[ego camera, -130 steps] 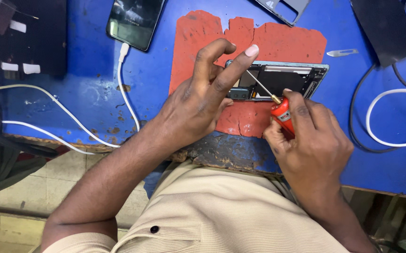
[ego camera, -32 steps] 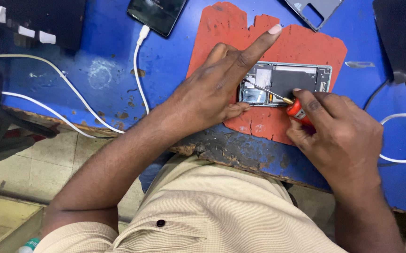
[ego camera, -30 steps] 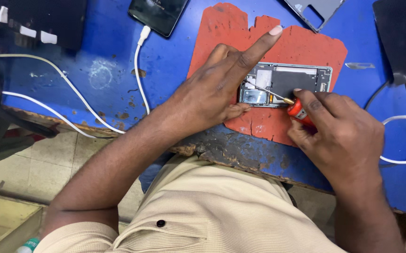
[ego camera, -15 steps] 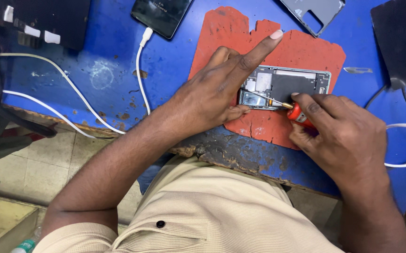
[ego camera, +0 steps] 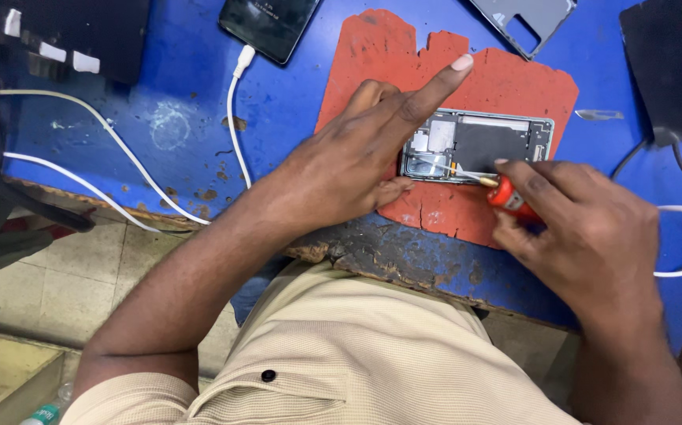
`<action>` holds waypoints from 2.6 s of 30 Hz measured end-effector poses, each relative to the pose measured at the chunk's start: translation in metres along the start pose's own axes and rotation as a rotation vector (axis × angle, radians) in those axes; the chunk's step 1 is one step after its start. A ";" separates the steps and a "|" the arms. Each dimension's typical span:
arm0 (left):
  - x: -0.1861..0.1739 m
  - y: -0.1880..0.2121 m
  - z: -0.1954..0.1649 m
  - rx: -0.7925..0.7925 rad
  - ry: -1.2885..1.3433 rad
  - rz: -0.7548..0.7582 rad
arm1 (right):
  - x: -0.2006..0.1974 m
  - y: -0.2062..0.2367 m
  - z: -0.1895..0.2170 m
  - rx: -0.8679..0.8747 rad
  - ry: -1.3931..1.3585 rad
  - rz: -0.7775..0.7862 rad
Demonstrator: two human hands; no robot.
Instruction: The person disassembles a smartphone by removing screws and detaching internal components. They use a screwdriver to loosen screws and a small tool to pry open parts, then remove the camera module and other internal pieces.
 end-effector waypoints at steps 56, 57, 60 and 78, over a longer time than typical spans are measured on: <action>0.040 0.006 -0.044 0.087 -0.483 -0.085 | 0.034 0.137 -0.007 0.560 -0.064 -0.297; 0.040 0.006 -0.044 0.089 -0.483 -0.087 | 0.034 0.138 -0.007 0.561 -0.075 -0.301; 0.040 0.006 -0.043 0.093 -0.483 -0.091 | 0.034 0.138 -0.007 0.569 -0.110 -0.321; 0.039 0.006 -0.043 0.111 -0.466 -0.104 | 0.029 0.130 -0.001 0.558 -0.110 -0.320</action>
Point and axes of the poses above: each hand's wrist, its own y-axis away from the middle knuckle, its own x-axis out of the palm, z = x × y, the point moved 1 cm from there along -y, towards the middle knuckle, and after that the axes turned 14 degrees about -x, right-handed, at the moved point
